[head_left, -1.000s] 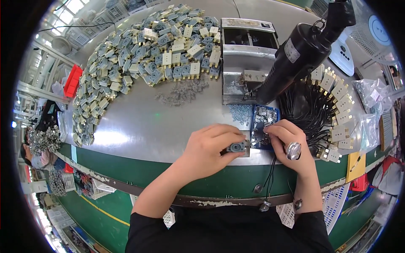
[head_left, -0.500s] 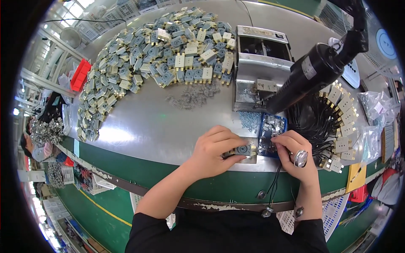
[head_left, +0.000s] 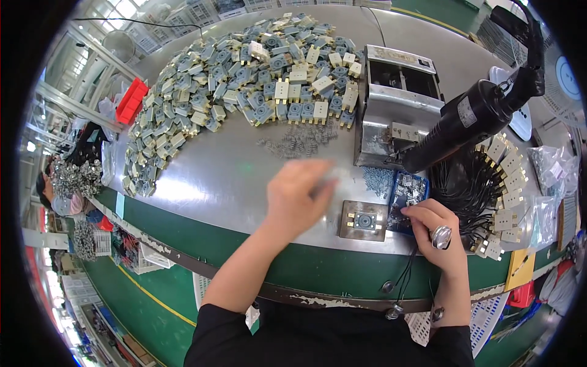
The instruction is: Assembling and wiring small electronic components using an electric screwdriver at a factory workstation.
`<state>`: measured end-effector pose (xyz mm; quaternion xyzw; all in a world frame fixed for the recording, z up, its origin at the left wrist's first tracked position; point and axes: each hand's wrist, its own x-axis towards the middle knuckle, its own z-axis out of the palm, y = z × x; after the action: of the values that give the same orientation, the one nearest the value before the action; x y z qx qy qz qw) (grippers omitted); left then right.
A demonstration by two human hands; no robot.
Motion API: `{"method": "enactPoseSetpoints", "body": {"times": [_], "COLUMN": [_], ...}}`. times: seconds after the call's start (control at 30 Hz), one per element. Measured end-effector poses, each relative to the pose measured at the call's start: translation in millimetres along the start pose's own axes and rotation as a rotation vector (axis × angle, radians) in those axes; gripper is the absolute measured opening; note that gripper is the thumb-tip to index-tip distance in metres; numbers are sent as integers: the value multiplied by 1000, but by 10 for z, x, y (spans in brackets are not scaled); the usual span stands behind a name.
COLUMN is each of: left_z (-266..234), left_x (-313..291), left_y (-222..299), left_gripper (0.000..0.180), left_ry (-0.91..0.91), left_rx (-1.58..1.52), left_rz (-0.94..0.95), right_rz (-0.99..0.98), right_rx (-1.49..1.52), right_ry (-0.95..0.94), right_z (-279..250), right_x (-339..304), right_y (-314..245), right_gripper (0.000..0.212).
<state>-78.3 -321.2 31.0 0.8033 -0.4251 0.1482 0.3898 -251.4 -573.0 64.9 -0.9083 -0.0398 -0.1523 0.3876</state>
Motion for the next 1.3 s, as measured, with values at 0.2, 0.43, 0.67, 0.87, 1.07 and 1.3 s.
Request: {"method": "enactPoseSetpoints", "body": {"times": [0.2, 0.43, 0.67, 0.87, 1.07, 1.3], "left_z": [11, -28, -213, -150, -136, -39], "left_x": [121, 56, 2, -54, -14, 220], "left_y": [-344, -294, 42, 149, 267, 397], "left_gripper": [34, 23, 20, 18, 16, 9], "left_ry": [-54, -60, -205, -300, -383, -486], "left_rx": [239, 223, -406, -1073, -1157, -918], "left_rz": [-281, -153, -292, -658, -648, -735], "right_rz": [23, 85, 29, 66, 53, 184], "right_rx": [72, 148, 244, 357, 379, 324], "right_ry": [0, -1, -13, -18, 19, 81], "right_z": [13, -10, -14, 21, 50, 156], "right_x": [-11, -42, -53, -26, -28, 111], "right_y": [-115, -140, -110, -157, -136, -257], "right_gripper": [30, 30, 23, 21, 20, 16]}}
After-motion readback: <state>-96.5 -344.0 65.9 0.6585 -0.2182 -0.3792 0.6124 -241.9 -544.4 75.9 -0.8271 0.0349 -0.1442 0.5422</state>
